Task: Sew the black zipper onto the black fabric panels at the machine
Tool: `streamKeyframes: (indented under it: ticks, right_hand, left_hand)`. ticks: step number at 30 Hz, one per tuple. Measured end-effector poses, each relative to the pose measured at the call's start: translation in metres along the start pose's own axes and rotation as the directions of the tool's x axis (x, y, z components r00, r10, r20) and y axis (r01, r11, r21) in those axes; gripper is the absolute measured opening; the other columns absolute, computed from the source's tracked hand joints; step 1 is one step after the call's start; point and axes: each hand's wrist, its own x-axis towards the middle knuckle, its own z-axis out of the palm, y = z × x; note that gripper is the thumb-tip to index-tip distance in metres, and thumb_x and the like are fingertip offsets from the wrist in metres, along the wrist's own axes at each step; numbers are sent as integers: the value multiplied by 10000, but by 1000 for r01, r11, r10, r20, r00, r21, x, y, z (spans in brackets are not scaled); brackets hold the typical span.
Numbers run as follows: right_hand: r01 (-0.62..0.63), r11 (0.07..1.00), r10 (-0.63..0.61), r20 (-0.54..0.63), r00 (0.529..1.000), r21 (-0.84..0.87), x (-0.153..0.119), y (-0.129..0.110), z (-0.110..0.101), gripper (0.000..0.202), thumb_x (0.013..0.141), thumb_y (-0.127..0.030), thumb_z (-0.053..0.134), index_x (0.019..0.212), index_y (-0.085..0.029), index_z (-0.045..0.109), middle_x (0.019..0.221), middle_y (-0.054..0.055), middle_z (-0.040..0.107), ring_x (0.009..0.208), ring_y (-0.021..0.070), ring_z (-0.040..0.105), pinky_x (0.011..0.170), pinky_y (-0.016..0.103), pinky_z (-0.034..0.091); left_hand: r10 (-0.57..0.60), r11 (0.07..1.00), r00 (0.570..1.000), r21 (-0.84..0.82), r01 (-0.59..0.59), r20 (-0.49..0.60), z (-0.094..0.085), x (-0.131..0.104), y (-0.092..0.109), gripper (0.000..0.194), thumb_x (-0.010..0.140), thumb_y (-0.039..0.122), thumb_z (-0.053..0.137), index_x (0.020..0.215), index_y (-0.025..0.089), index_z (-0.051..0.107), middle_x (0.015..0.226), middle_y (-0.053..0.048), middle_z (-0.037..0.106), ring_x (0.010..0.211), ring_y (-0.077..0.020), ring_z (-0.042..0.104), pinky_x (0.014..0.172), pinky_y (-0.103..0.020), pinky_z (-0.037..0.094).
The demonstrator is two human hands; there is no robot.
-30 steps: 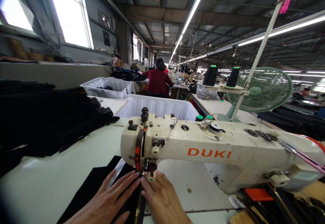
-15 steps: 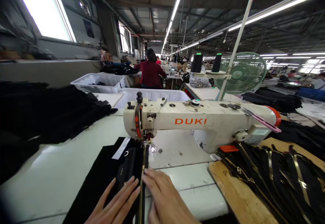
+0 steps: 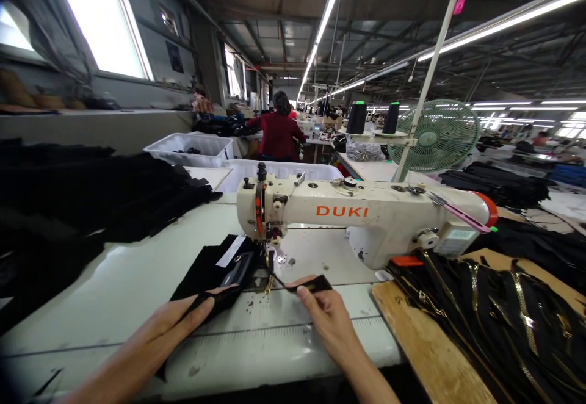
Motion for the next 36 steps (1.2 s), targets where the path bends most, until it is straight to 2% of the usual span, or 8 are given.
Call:
streamKeyframes:
  ticks: [2, 5, 9, 11, 14, 21, 27, 36]
  right_hand:
    - [36, 999, -35, 34, 999, -29, 6, -8, -8, 385, 1023, -476, 474, 1013, -187, 728, 1060, 78, 685, 1071, 270, 621, 912, 341, 495]
    - [295, 926, -261, 162, 952, -237, 0, -12, 13, 266, 1038, -349, 471, 1095, -217, 695, 1030, 64, 670, 952, 224, 635, 822, 316, 510]
    - [588, 533, -605, 212, 768, -609, -26, 5, 65, 331, 1032, -123, 344, 1033, -124, 675, 798, 63, 629, 711, 209, 576, 671, 325, 477]
    - [574, 480, -662, 155, 733, -664, -37, 15, 79, 300, 1014, -73, 371, 1018, -108, 669, 763, 48, 622, 690, 196, 555, 668, 319, 459]
    - [565, 480, -689, 111, 716, -671, -46, 19, 81, 267, 1022, -83, 402, 1032, -98, 668, 788, 44, 648, 731, 190, 562, 719, 318, 458]
    - [551, 460, -720, 70, 690, -696, -44, 11, 81, 254, 1014, -60, 425, 952, -96, 668, 710, 28, 630, 677, 165, 558, 659, 304, 456]
    - [536, 421, -745, 58, 665, -732, -45, 14, 84, 237, 963, 11, 471, 922, -111, 671, 713, 28, 635, 690, 170, 572, 672, 308, 473]
    - [445, 480, -704, -29, 710, -756, -57, 53, 115, 301, 875, 66, 495, 901, -209, 613, 706, 13, 618, 656, 200, 601, 665, 326, 509]
  left_hand:
    - [38, 998, 999, 50, -38, 7, 5, -1, -9, 414, 1020, 509, 434, 1317, 303, 635, 1269, 28, 667, 1215, -259, 596, 1108, -439, 382]
    - [202, 937, 979, 287, -201, 28, 10, -5, -26, 379, 1050, 364, 401, 1394, 321, 554, 1380, 31, 586, 1333, -236, 486, 1104, -460, 370]
    - [555, 552, 797, 611, -567, 238, 18, -12, -35, 513, 956, 104, 443, 1459, 202, 455, 1449, -37, 520, 1373, -189, 425, 1150, -403, 270]
    - [611, 374, 725, 692, -618, 318, 25, -16, -36, 645, 808, -25, 404, 1433, 121, 465, 1460, -72, 506, 1397, -174, 385, 1181, -405, 164]
    - [597, 258, 706, 741, -619, 382, 36, -19, -37, 754, 651, -48, 387, 1387, 74, 495, 1462, -94, 502, 1419, -190, 347, 1194, -444, 123]
    - [619, 206, 686, 763, -613, 384, 43, -17, -46, 728, 648, -81, 371, 1334, 100, 533, 1422, -64, 552, 1403, -179, 381, 1208, -413, 180]
    - [565, 276, 729, 745, -607, 386, 39, -20, -41, 745, 670, -69, 379, 1380, 126, 488, 1450, -54, 522, 1397, -185, 384, 1195, -402, 243]
    - [523, 351, 737, 679, -644, 428, 36, -14, -44, 697, 761, 16, 458, 1443, 160, 435, 1477, -68, 490, 1327, -219, 483, 1112, -357, 376]
